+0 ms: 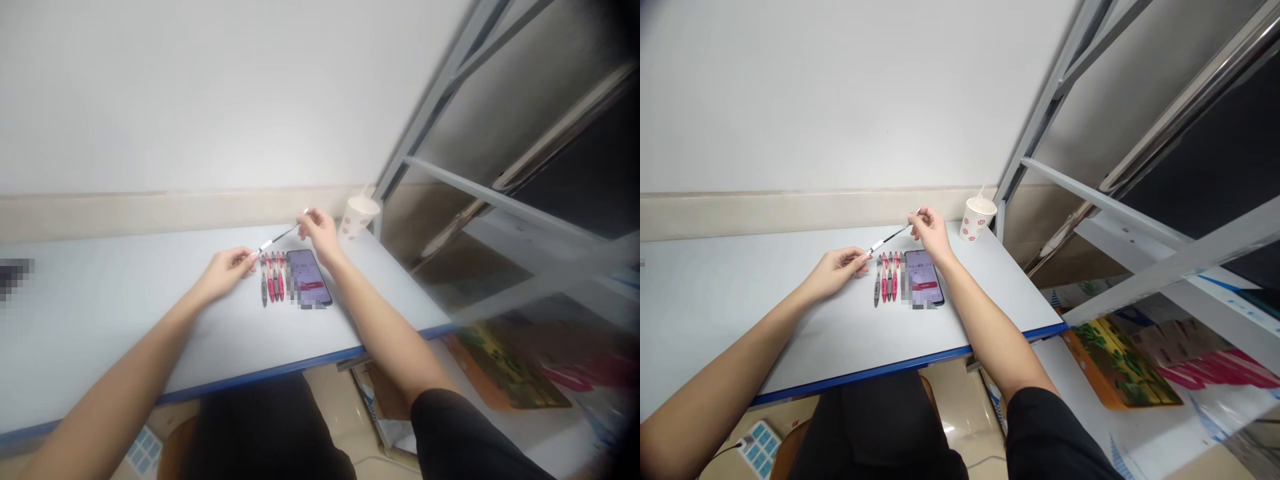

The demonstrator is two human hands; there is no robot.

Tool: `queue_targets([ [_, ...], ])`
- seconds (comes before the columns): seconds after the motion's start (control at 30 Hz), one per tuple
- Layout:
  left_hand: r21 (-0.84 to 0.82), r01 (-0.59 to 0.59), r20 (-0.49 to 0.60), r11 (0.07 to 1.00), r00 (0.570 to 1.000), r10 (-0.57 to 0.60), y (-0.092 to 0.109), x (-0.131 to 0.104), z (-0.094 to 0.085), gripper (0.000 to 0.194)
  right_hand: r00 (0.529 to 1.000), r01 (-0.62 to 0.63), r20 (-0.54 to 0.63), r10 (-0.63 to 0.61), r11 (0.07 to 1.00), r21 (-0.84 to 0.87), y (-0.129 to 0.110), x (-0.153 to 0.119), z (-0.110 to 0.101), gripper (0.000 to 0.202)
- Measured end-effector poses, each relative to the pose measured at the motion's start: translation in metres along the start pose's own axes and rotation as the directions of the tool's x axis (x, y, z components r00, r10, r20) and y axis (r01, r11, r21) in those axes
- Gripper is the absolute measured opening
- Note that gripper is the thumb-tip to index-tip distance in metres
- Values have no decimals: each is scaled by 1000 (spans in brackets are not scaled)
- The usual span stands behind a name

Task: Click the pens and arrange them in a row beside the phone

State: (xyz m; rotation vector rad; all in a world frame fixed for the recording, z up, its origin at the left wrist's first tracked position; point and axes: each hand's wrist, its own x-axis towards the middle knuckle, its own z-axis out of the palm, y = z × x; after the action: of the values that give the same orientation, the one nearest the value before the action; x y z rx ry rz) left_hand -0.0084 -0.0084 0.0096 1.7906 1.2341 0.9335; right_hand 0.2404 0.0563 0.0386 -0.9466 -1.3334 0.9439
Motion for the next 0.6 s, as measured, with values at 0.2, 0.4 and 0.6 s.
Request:
queue_targets([
  [0.2,-17,19,12,1000,1000,-19,0,0,1,55,1000,18,13,-18,1000,24,0,-1,3,23],
  [0.4,-25,25,2,999,1000,-25,-3,1,0,55,997,26,-68,-23,999,32,-3,-1,1,21],
  [0.6,-20,22,-17,1000,1000,-22,-3,1,0,56,999,6,-38,-4,998,56,0,-1,4,25],
])
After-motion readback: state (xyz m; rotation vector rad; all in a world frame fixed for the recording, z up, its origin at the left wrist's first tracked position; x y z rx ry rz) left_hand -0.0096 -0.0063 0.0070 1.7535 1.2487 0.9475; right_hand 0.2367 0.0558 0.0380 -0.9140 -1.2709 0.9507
